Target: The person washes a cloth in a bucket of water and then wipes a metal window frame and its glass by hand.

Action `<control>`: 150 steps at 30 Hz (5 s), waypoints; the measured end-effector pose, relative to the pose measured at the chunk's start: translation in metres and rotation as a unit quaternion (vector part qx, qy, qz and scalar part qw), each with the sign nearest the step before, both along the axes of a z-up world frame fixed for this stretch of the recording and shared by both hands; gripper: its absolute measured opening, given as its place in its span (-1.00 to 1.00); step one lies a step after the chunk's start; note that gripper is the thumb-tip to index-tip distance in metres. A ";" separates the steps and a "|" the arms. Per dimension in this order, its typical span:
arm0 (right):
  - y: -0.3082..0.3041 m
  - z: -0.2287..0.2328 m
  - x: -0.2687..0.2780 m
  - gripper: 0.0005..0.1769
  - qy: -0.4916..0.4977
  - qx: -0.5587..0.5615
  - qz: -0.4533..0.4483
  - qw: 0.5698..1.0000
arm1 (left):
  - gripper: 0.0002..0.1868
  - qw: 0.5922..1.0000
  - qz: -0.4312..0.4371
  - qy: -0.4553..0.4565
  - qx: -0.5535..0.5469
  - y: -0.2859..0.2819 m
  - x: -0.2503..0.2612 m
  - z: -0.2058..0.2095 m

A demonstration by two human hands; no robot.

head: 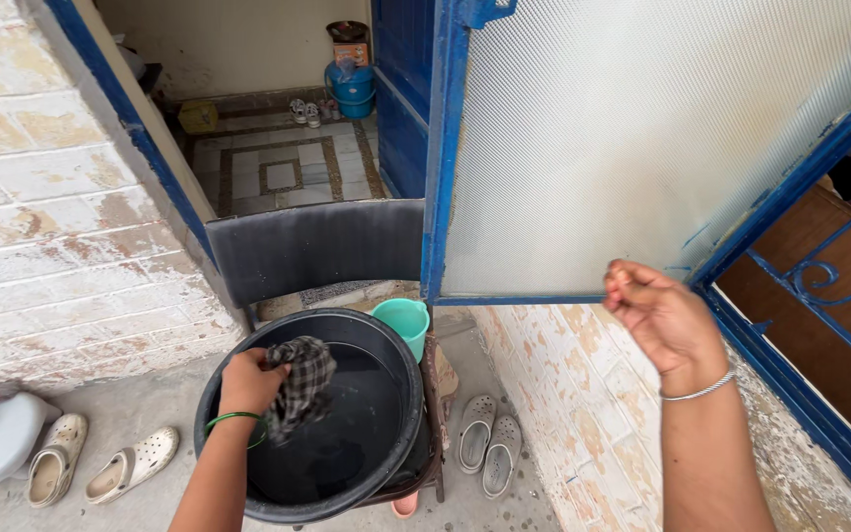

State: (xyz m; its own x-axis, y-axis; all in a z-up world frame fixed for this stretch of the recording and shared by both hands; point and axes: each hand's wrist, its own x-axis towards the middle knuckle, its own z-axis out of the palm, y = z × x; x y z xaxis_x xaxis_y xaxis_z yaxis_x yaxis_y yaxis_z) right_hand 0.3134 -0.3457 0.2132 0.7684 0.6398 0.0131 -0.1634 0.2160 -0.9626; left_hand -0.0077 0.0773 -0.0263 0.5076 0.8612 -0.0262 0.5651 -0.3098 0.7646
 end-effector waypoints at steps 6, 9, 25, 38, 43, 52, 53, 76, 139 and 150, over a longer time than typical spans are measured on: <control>-0.079 -0.022 0.041 -0.93 -0.013 0.141 0.023 0.990 | -0.67 0.995 0.064 -0.061 -0.045 0.022 0.019 -0.019; -0.109 -0.095 0.062 -0.96 0.031 0.258 0.122 0.958 | -0.64 0.997 0.047 -0.059 -0.004 0.029 0.029 -0.018; 0.165 -0.201 -0.152 -0.13 -0.254 -0.390 0.165 0.870 | -0.74 0.935 -0.324 -0.142 0.027 0.040 0.013 0.048; 0.284 -0.137 -0.195 -0.68 -0.298 -0.396 0.138 0.857 | -0.93 0.946 -0.321 -0.048 0.014 0.125 -0.031 0.067; 0.276 -0.125 -0.173 -0.71 -0.298 -0.436 0.153 0.835 | -0.81 0.968 -0.189 -0.114 0.123 0.213 -0.077 0.062; 0.290 -0.153 -0.128 -0.70 -0.334 -0.473 0.173 0.796 | -0.89 0.965 0.165 0.026 0.200 0.303 -0.228 0.071; 0.291 -0.157 -0.125 -0.69 -0.333 -0.480 0.175 0.792 | -0.89 0.955 0.204 0.045 0.212 0.309 -0.243 0.069; 0.309 -0.059 -0.124 -0.73 -0.298 -0.474 0.260 0.786 | -0.70 0.953 -0.210 -0.195 -0.104 0.121 -0.056 -0.011; 0.346 -0.043 -0.107 -0.83 -0.332 -0.489 0.205 0.780 | -0.09 0.925 0.089 0.332 0.162 0.277 -0.234 0.057; 0.345 -0.038 -0.123 -0.77 -0.341 -0.397 0.241 0.817 | -0.32 0.921 0.066 0.224 0.311 0.268 -0.195 -0.011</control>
State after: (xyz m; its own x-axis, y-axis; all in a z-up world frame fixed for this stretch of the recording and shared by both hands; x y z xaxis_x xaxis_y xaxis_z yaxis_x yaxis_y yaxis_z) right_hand 0.1909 -0.0010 0.1747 0.4109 0.8814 -0.2329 0.5880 -0.4515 -0.6711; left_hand -0.2031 0.3454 -0.0368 0.4556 0.8335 0.3127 0.8447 -0.5156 0.1436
